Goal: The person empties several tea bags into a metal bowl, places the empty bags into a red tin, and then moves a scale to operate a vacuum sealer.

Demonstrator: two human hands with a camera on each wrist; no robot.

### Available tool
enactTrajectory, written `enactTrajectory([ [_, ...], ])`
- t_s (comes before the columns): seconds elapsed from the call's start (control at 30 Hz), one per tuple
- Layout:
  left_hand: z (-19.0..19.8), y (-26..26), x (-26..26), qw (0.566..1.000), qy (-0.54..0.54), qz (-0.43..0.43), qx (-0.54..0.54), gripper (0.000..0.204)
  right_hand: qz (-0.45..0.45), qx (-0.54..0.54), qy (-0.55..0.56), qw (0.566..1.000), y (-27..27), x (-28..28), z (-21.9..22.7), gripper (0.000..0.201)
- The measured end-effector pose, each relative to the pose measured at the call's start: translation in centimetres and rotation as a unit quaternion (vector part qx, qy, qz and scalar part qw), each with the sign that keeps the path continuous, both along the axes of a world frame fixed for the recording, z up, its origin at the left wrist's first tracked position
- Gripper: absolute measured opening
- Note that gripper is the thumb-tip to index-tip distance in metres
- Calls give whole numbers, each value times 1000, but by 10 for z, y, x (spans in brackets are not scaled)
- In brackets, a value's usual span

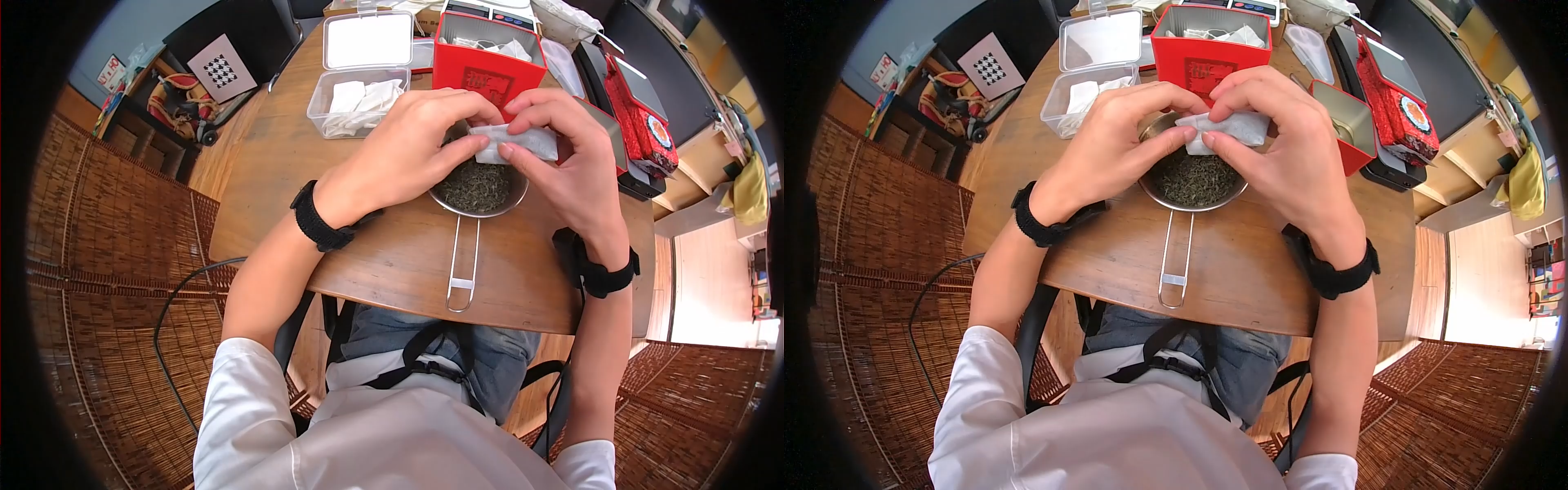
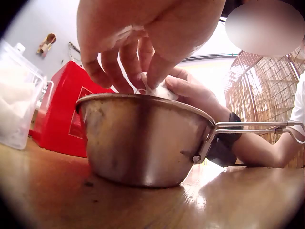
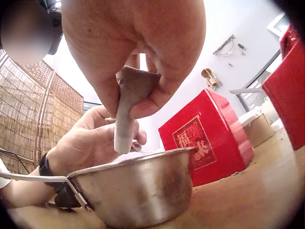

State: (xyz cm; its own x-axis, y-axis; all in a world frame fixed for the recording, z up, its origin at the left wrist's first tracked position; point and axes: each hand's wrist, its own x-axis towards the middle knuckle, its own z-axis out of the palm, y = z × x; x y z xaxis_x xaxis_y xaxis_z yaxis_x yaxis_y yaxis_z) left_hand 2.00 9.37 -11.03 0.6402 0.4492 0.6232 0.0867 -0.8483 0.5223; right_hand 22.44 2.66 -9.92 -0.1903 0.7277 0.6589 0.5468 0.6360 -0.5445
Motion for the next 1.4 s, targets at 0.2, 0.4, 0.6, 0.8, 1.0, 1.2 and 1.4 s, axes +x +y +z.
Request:
enactTrajectory([
  [0.2,3,0,-2,1000,-8,2,-19,19,38,-26,127,991,-1,-2,3,33],
  [0.4,4,0,-2,999,3,1,-41,20,51,-54,173,982,-3,-3,3,36],
  [0.6,2,2,-2,999,4,-4,-33,28,35,-66,158,985,-5,-1,5,31],
  [0.8,1,7,-3,998,-15,0,-56,32,20,-69,158,985,-5,3,5,28],
  [1.0,2,5,-3,998,-8,-7,-55,33,-1,-67,165,984,-5,3,6,28],
  [1.2,3,5,-3,998,-4,-8,-58,31,-8,-65,144,987,-3,5,4,24],
  [1.4,3,3,-2,1000,-5,-21,-17,29,-21,-38,134,990,-1,0,3,24],
])
